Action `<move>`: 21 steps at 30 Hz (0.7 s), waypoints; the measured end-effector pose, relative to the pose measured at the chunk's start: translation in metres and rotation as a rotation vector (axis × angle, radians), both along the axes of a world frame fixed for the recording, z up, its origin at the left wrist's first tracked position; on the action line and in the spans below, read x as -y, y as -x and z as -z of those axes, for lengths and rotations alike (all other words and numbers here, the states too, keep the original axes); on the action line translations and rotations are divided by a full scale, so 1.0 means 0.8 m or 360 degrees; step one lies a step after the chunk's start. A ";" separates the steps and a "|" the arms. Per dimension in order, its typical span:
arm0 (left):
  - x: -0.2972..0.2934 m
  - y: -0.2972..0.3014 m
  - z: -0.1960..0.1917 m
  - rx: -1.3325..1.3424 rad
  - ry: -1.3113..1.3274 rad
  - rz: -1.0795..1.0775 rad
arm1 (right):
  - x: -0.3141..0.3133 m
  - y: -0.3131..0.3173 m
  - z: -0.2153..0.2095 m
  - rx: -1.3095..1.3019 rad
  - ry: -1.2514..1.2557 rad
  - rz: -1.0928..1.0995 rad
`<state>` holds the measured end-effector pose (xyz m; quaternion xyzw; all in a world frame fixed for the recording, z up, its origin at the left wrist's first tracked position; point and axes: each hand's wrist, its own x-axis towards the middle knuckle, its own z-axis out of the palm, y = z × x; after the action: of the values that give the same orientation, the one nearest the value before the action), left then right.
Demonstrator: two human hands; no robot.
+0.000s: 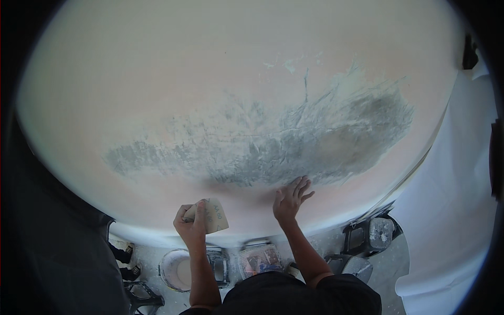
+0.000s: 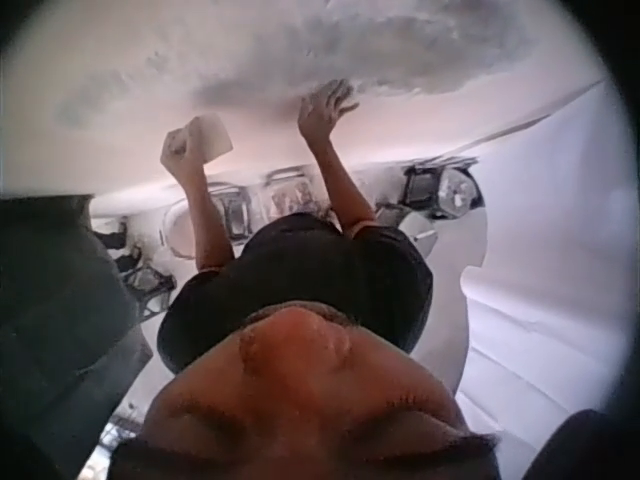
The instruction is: Sanding and scraping a patched wall surface to prepare it for painting.
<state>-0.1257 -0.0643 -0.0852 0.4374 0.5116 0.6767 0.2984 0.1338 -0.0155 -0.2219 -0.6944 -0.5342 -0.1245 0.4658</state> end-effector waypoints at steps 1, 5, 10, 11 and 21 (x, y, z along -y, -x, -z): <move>-0.003 -0.005 0.002 -0.0003 0.0004 0.0021 | 0.002 0.013 -0.005 -0.0003 0.0004 0.0021; -0.013 -0.032 0.004 -0.0097 -0.0023 0.0110 | 0.019 0.063 -0.022 0.0024 0.0091 -0.0460; -0.014 -0.083 0.008 -0.0140 0.0002 0.0214 | 0.049 0.007 -0.013 0.0389 0.0130 -0.0575; -0.015 -0.096 0.016 -0.0269 -0.0005 0.0214 | 0.057 -0.018 -0.003 -0.0033 -0.0069 -0.0683; -0.039 -0.233 0.054 -0.0543 -0.0277 0.0376 | 0.064 -0.047 -0.082 -0.1401 0.0098 -0.0610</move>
<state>0.0608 -0.0328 -0.1285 0.6265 0.4396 0.5949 0.2457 0.1715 -0.0664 -0.1564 -0.5837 -0.4080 0.2851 0.6415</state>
